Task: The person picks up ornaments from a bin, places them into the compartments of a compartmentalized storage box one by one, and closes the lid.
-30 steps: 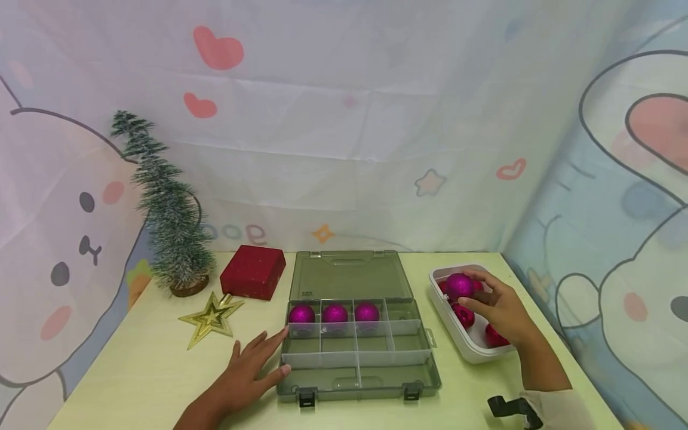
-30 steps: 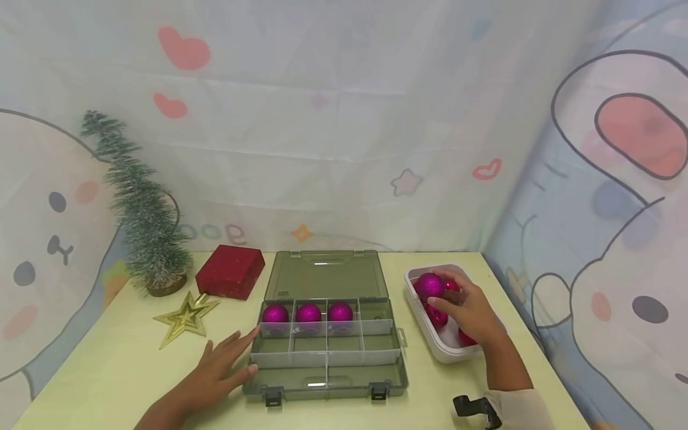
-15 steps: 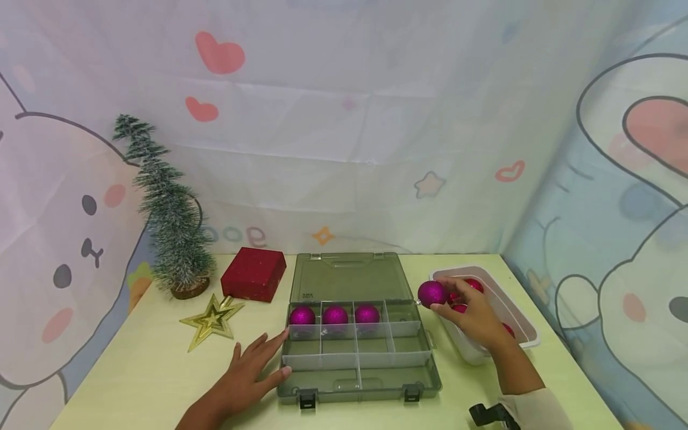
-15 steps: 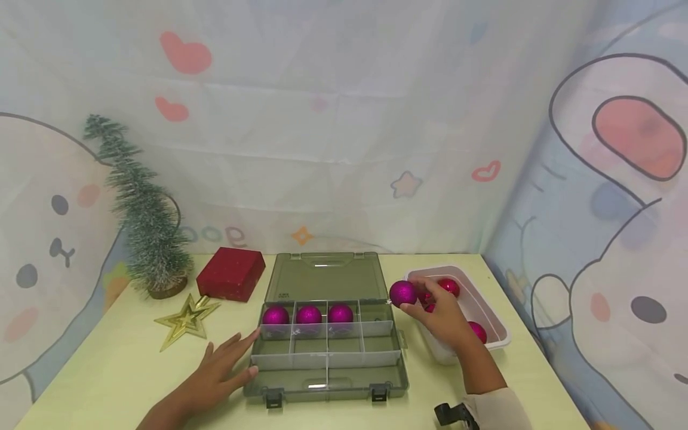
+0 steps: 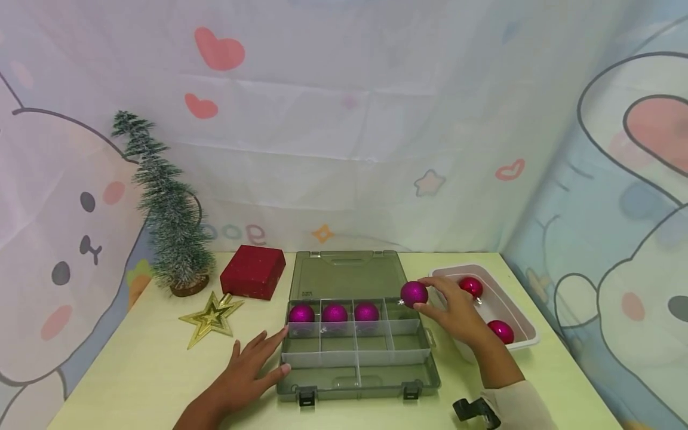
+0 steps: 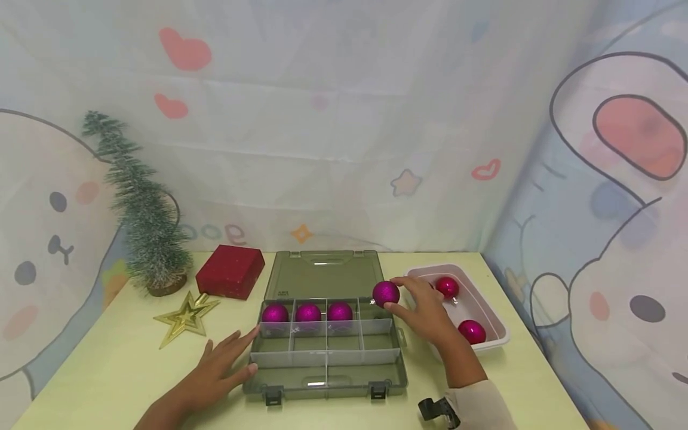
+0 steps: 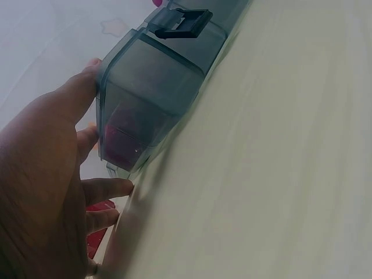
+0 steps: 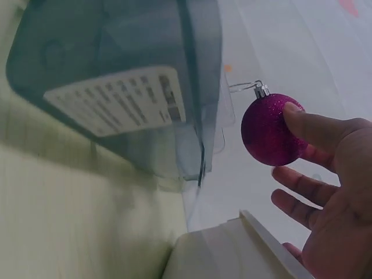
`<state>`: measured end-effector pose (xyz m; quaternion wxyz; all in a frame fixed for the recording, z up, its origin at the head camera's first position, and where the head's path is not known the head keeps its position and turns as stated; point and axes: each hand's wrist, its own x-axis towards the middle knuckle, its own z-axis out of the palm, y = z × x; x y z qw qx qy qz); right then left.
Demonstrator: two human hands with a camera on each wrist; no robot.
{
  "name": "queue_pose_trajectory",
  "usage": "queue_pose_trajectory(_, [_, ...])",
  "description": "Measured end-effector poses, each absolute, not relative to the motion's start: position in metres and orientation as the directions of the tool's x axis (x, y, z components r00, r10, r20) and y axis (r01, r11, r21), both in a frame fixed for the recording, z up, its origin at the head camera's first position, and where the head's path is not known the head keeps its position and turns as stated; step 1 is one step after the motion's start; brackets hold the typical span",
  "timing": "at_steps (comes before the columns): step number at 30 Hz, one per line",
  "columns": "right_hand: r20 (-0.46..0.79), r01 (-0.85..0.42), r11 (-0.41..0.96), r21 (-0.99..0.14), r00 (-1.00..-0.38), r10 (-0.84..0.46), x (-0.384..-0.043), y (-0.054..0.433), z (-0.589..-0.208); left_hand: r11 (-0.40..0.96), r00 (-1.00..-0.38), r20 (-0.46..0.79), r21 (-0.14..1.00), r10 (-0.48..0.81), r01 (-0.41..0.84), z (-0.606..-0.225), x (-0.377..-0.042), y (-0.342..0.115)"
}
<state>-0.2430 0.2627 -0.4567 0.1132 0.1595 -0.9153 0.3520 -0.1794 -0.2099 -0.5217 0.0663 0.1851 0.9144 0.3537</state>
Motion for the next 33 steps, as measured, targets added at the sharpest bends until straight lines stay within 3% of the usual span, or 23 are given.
queue_pose_trajectory(23, [0.323, -0.338, 0.765, -0.549, -0.929, -0.179, -0.247, 0.247, -0.466, 0.684, -0.924, -0.01, 0.676, 0.382, 0.275, -0.518, -0.177, -0.21])
queue_pose_trajectory(33, [0.32, -0.343, 0.822, -0.455, -0.924, -0.209, -0.246, 0.236, -0.469, 0.684, -0.924, 0.003, 0.672, 0.382, 0.285, -0.517, -0.179, -0.21])
